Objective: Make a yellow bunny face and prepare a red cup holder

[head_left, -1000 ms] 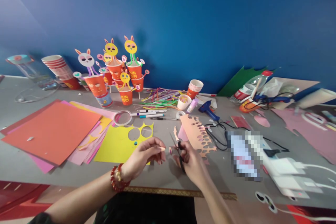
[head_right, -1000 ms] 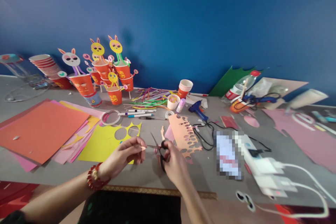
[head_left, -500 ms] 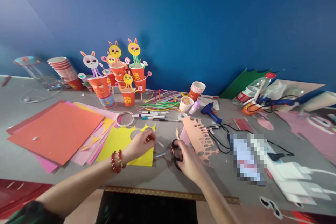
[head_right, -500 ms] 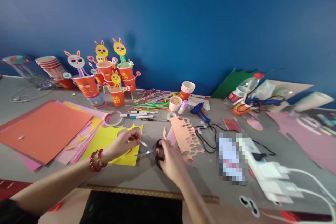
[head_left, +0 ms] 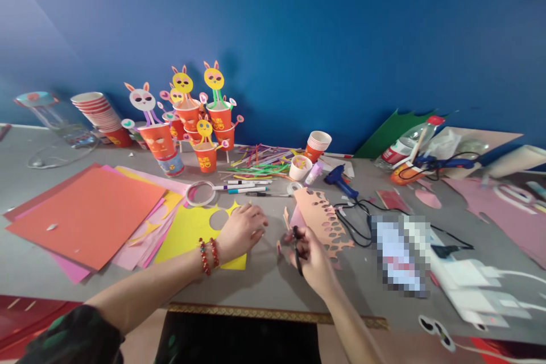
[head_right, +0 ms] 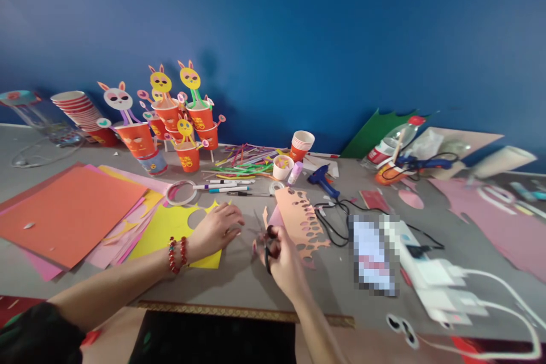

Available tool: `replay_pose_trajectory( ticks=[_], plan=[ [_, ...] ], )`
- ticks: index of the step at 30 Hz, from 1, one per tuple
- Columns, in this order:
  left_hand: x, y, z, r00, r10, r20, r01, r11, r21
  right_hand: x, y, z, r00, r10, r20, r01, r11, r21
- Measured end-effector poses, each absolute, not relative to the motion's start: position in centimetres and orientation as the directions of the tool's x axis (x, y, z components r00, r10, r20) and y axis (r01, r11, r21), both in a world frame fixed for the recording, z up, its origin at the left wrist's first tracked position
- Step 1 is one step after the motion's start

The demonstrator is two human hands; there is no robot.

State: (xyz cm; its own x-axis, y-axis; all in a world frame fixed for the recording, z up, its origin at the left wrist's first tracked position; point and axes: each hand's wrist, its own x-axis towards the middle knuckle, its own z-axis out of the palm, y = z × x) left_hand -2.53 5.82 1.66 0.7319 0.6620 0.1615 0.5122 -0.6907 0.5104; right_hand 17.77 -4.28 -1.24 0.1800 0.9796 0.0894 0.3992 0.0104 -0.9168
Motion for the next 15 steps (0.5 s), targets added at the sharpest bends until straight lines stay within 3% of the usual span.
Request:
replay_pose_trajectory(
  ticks=[7,15],
  plan=[
    [-0.2,5.3,1.9,0.938,0.328,0.115,0.280,-0.909,0.309,17.9,-4.5,-1.1,0.222,0.973,0.068,0.177,0.028,-0.984],
    [1.2,6.0,2.1,0.968,0.246,0.051,0.228,-0.946,0.229,17.9,-5.1,-0.7,0.257,0.966,0.016,0.120,-0.015,-0.993]
  ],
)
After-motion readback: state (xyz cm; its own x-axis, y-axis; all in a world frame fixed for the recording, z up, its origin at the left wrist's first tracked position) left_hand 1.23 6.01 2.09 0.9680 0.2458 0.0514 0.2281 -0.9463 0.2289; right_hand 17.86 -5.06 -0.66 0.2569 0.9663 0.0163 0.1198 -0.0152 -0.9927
